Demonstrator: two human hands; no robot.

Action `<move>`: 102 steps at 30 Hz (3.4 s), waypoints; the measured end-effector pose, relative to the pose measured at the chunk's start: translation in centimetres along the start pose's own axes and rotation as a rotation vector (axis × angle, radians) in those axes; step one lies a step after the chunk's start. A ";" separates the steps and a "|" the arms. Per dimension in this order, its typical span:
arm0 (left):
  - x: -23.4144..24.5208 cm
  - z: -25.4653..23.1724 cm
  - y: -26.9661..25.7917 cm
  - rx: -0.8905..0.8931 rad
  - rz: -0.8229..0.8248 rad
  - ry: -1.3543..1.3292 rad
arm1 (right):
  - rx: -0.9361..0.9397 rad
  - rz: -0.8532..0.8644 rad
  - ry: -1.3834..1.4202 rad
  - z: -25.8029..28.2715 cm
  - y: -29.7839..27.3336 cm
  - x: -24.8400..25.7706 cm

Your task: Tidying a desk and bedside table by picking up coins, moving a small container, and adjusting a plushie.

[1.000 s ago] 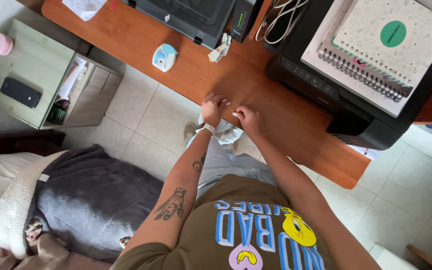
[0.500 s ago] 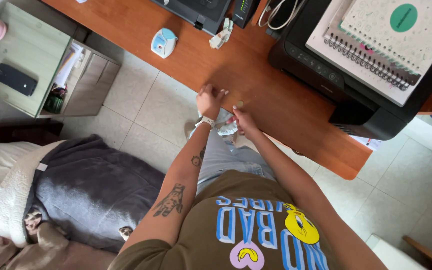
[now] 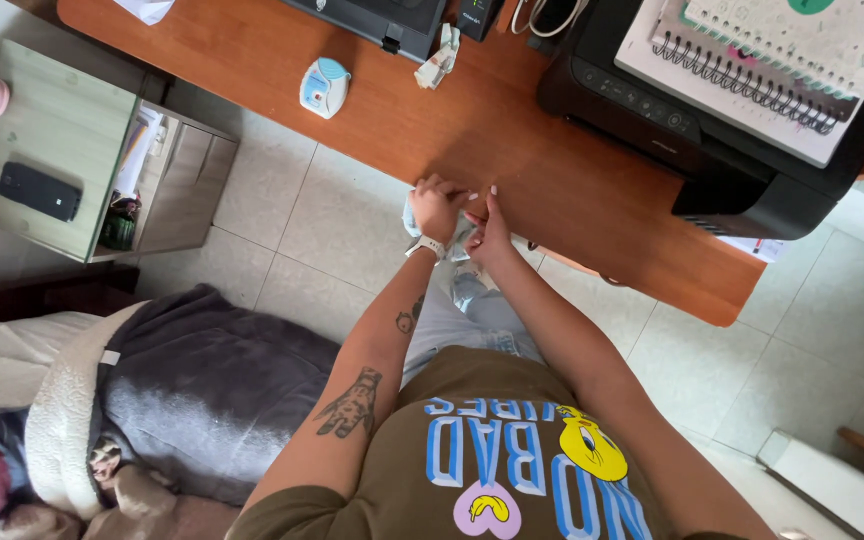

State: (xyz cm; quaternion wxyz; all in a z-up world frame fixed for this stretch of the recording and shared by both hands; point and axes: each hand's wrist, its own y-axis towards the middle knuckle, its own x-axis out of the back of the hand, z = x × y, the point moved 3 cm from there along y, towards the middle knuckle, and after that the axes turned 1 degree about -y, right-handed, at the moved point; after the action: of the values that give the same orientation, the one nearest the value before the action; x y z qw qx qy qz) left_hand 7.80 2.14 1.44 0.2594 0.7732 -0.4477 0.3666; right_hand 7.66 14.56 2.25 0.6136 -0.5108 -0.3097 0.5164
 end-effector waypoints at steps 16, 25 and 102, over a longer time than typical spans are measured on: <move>-0.2 1.0 -0.9 -0.238 0.151 -0.193 | 0.125 0.362 0.112 -3.2 4.6 4.2; 1.3 0.2 -0.8 -0.233 0.180 -0.260 | 0.070 0.475 0.343 -2.9 3.1 3.4; 41.2 34.4 -10.2 0.545 -0.576 -0.346 | -0.196 0.822 -1.178 -33.9 -6.2 -47.9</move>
State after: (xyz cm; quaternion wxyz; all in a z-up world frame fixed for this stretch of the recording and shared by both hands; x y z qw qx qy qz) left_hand 41.95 -38.90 13.09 0.0589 0.9569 -0.1372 0.2491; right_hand 27.20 -40.98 5.45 0.0524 -0.2756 -0.4168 0.8646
